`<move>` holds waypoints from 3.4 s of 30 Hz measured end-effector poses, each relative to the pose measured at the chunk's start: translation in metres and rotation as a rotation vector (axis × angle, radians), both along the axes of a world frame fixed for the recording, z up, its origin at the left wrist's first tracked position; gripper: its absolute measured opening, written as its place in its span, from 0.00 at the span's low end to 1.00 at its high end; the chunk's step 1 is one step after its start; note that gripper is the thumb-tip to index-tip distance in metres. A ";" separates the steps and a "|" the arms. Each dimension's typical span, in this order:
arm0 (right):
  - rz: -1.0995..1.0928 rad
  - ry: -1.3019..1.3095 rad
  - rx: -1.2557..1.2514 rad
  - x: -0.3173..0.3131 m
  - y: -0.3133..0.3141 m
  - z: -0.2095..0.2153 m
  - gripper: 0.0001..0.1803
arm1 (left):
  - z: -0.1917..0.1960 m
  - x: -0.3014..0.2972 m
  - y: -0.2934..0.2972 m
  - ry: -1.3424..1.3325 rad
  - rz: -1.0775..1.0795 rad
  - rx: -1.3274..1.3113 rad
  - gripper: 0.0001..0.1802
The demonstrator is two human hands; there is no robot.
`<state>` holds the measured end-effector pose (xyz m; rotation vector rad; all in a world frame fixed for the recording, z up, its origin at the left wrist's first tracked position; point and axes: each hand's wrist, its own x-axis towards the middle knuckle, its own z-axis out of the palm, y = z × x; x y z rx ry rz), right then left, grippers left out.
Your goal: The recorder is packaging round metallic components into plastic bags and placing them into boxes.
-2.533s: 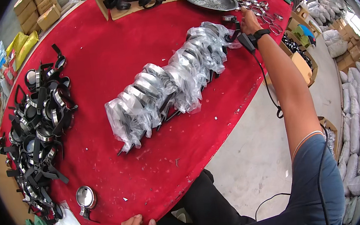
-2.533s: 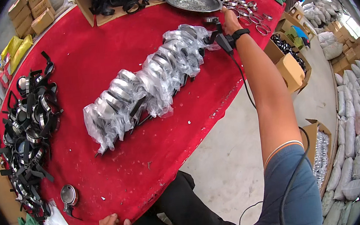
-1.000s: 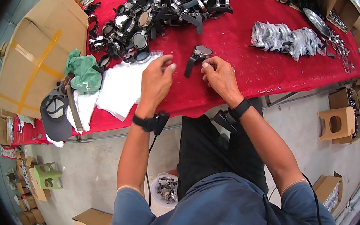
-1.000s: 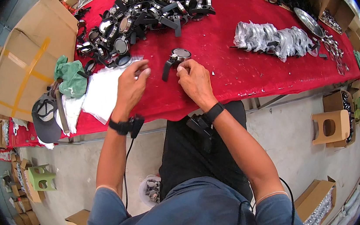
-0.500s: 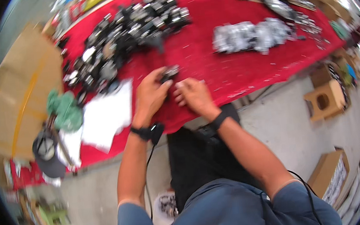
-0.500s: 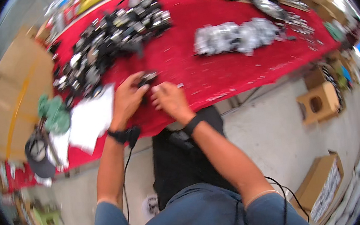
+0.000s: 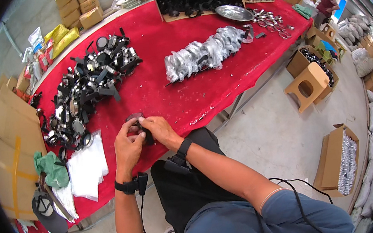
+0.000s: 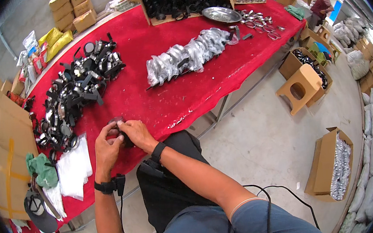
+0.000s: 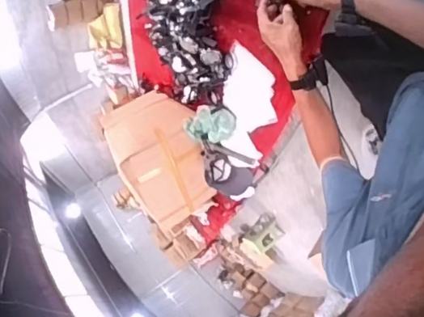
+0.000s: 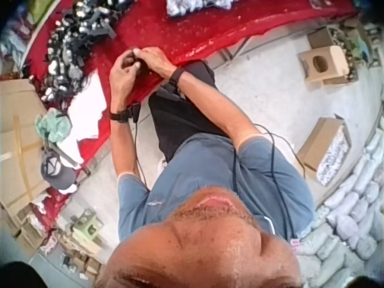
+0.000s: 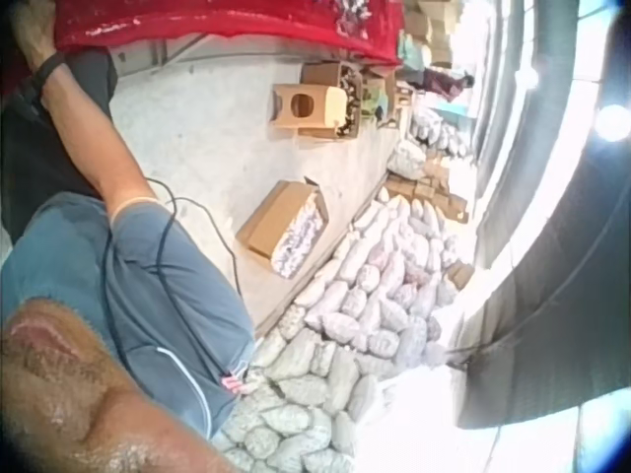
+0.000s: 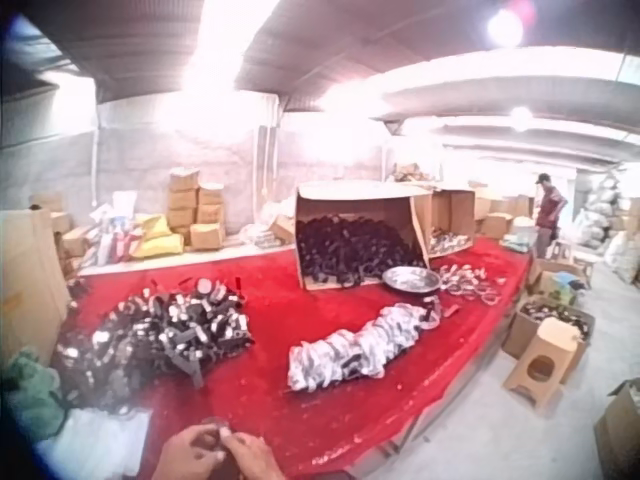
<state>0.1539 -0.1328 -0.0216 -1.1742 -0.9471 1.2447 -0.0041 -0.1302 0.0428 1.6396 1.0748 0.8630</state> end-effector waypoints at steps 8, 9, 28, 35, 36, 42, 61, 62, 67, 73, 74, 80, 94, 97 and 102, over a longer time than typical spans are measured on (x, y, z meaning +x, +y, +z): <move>0.038 -0.146 0.010 0.017 -0.004 0.008 0.24 | -0.011 0.005 -0.001 -0.034 -0.029 -0.046 0.28; 0.048 -0.263 0.050 0.012 -0.005 0.006 0.23 | -0.009 0.000 -0.004 -0.097 -0.003 -0.119 0.27; 0.150 0.023 -0.041 0.026 -0.016 0.019 0.19 | -0.033 -0.226 -0.041 0.973 0.593 0.528 0.19; 0.048 -0.412 -0.163 -0.002 -0.008 0.036 0.27 | -0.033 -0.274 -0.028 0.767 0.546 0.486 0.14; 0.059 -0.370 -0.174 -0.001 -0.007 0.035 0.28 | -0.033 -0.281 -0.022 0.809 0.507 0.477 0.16; 0.139 -0.091 -0.263 0.008 -0.006 0.036 0.19 | -0.005 -0.279 -0.009 0.456 0.714 0.600 0.07; 0.108 0.254 -0.020 0.004 -0.069 0.058 0.16 | 0.015 0.000 -0.045 -0.389 0.203 -0.055 0.12; 0.118 0.257 -0.023 0.007 -0.069 0.054 0.16 | 0.015 0.002 -0.046 -0.507 0.148 -0.188 0.12; -0.015 0.247 0.000 0.017 -0.072 0.051 0.09 | 0.001 -0.011 -0.036 -0.463 0.045 -0.273 0.14; -0.122 0.099 0.038 0.018 -0.076 0.053 0.10 | 0.017 0.002 -0.042 -0.673 0.176 -0.328 0.18; -0.142 0.051 0.045 0.017 -0.076 0.054 0.11 | 0.030 0.002 -0.049 -0.734 0.177 -0.394 0.18; -0.142 0.078 0.074 0.014 -0.069 0.046 0.12 | 0.007 -0.015 -0.039 -0.179 0.228 -0.117 0.13; -0.066 0.131 0.087 0.007 -0.055 0.091 0.10 | 0.059 0.000 -0.035 0.138 0.212 0.411 0.10; -0.088 0.112 0.095 0.015 -0.044 0.086 0.08 | 0.059 -0.004 -0.028 0.107 0.160 0.453 0.10; -0.182 -0.021 0.102 0.027 -0.041 0.081 0.11 | 0.055 -0.006 -0.021 -0.288 0.316 0.163 0.13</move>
